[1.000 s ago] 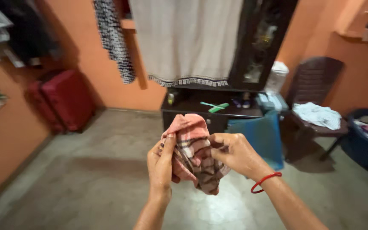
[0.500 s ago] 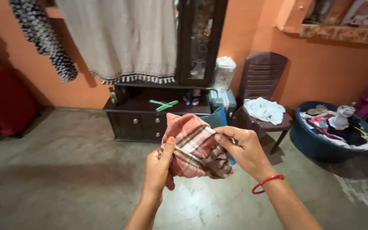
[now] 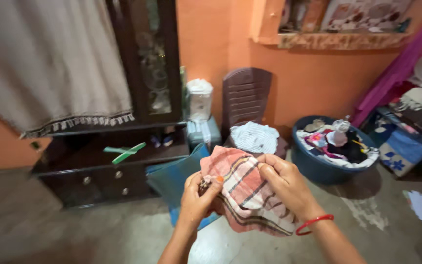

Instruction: The person uses a screwdriver to loosen screws on a white plastic light fixture base, then wipes the fixture with a cloth. They proceed to connect electrical wires to the fixture's socket.

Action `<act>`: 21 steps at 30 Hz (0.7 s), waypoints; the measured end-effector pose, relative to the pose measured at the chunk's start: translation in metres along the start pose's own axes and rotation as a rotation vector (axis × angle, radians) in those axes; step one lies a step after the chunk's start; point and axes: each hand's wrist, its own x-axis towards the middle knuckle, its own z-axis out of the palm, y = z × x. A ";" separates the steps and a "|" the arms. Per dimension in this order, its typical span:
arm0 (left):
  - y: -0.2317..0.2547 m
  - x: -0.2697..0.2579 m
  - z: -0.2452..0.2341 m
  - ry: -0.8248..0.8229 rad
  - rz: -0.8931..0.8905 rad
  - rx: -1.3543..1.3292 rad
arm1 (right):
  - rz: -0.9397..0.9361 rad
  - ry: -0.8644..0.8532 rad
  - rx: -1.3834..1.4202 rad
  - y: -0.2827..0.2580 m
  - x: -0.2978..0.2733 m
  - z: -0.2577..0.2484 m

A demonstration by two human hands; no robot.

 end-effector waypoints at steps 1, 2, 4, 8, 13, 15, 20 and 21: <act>0.003 0.015 0.022 -0.037 -0.087 0.027 | 0.015 0.009 -0.003 0.011 0.011 -0.016; 0.007 0.026 0.043 -0.073 -0.176 0.062 | 0.034 0.018 0.002 0.022 0.019 -0.029; 0.014 0.045 0.085 -0.181 -0.175 0.032 | 0.045 0.045 0.039 0.045 0.034 -0.057; 0.015 0.080 0.164 -0.509 0.246 -0.177 | 0.067 0.096 0.052 0.094 0.063 -0.107; -0.013 0.114 0.272 -0.660 -0.239 0.073 | 0.038 0.100 0.055 0.169 0.100 -0.172; -0.025 0.132 0.321 -0.648 -0.223 -0.053 | -0.073 0.091 -0.025 0.199 0.118 -0.206; -0.041 0.183 0.451 -0.568 -0.162 -0.566 | -0.113 -0.069 -0.039 0.270 0.143 -0.297; -0.043 0.188 0.471 -0.538 -0.185 -0.588 | -0.132 -0.074 -0.070 0.285 0.146 -0.313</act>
